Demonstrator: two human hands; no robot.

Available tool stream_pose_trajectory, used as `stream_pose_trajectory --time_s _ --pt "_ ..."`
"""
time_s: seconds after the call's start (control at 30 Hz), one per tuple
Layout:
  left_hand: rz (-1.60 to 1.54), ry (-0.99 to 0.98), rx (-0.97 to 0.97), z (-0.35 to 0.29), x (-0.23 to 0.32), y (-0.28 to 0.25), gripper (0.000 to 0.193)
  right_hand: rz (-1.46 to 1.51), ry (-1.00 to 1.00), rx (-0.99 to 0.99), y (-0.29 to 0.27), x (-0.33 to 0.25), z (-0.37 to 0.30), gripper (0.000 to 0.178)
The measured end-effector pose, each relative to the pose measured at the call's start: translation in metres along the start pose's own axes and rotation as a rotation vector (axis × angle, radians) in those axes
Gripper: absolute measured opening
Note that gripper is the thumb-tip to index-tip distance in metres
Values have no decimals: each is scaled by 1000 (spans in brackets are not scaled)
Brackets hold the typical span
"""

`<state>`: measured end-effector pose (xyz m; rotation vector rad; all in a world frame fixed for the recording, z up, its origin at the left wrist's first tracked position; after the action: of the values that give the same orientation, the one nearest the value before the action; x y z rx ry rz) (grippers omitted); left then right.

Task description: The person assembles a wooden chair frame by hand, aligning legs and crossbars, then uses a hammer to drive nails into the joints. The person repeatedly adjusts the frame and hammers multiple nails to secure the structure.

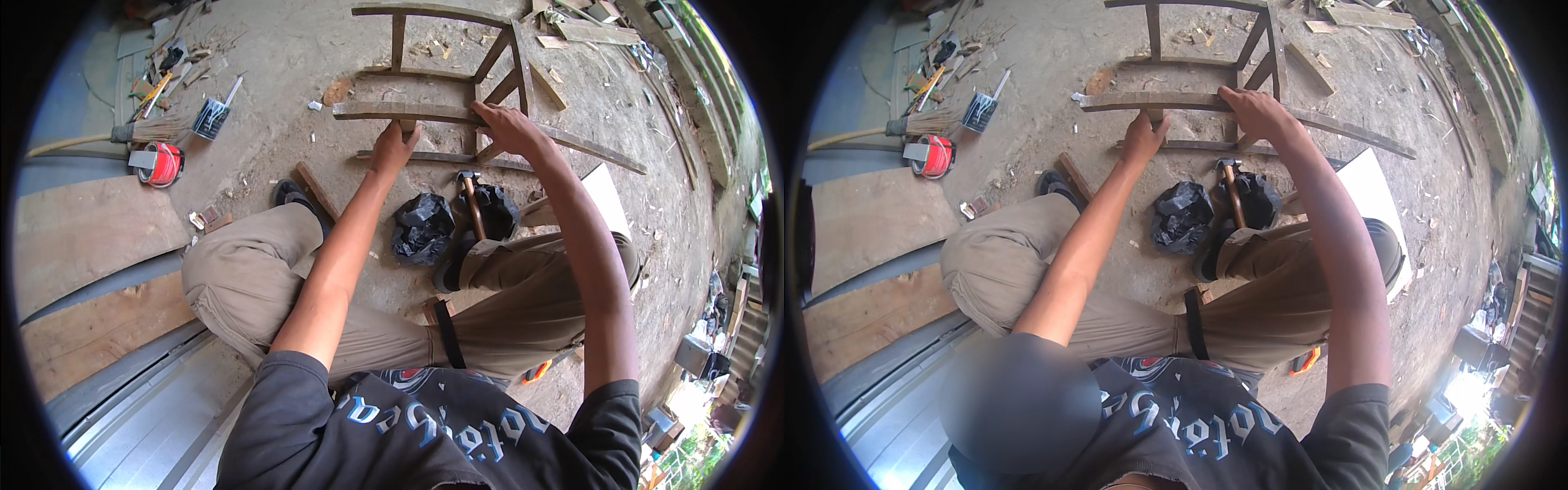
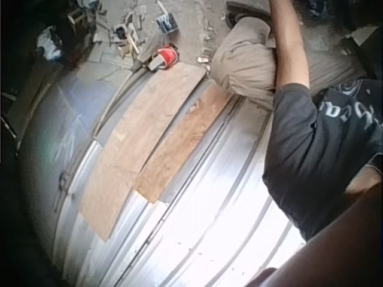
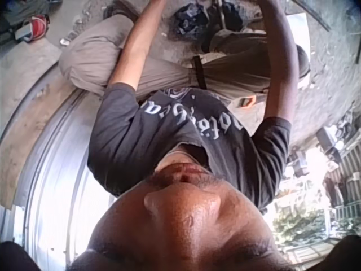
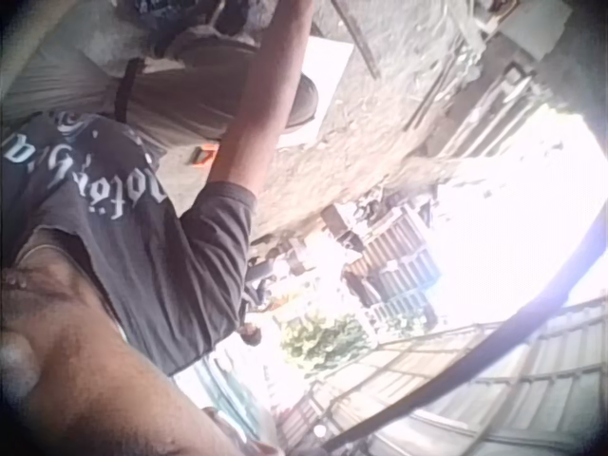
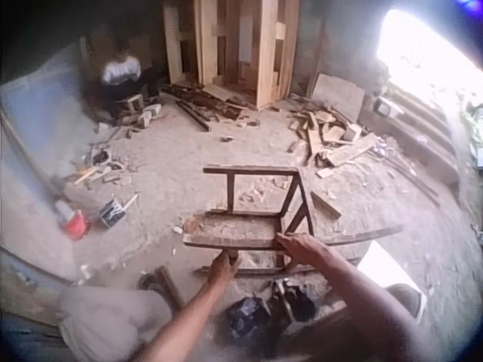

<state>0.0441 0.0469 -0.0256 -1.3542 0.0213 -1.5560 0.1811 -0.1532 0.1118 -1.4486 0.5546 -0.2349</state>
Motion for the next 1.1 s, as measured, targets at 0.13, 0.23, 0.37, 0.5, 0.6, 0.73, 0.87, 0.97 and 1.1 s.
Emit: stream_pose_trajectory --time_s 0.13,0.23,0.37,0.5,0.6,0.73,0.87,0.97,1.1 --pt "9 2 1 1 -7 0 48 -105 -62 103 0 -11 2 48" --pt "-53 -5 -5 -2 -2 -4 48 -72 -123 109 4 -41 17 56" --pt "-66 -32 -11 1 4 -5 47 -40 -134 134 16 -52 27 56" --pt "-44 -32 -16 -1 3 -6 46 -53 -138 150 15 -56 28 56" --pt "-52 -7 3 -1 1 -7 45 -60 -168 186 17 -57 29 56" --pt "-97 -19 -5 -1 8 -9 44 -79 -163 192 20 -53 26 55" --pt "-62 -47 -14 0 4 -8 45 -67 -164 171 18 -56 27 54" --pt "-68 -3 -1 0 4 -8 42 -56 -151 159 16 -57 26 54" --pt "-74 -7 15 0 6 -8 41 -74 -166 213 17 -57 25 56"
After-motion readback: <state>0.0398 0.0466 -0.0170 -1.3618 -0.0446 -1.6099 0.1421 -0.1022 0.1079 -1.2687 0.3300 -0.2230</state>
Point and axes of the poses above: each hand's wrist, its own z-axis towards the middle knuckle, its own y-axis out of the palm, x = y × z, the point moved 2 cm from there along z, towards the middle knuckle, and after that the axes turned 11 degrees about x, right-handed, at the moved point
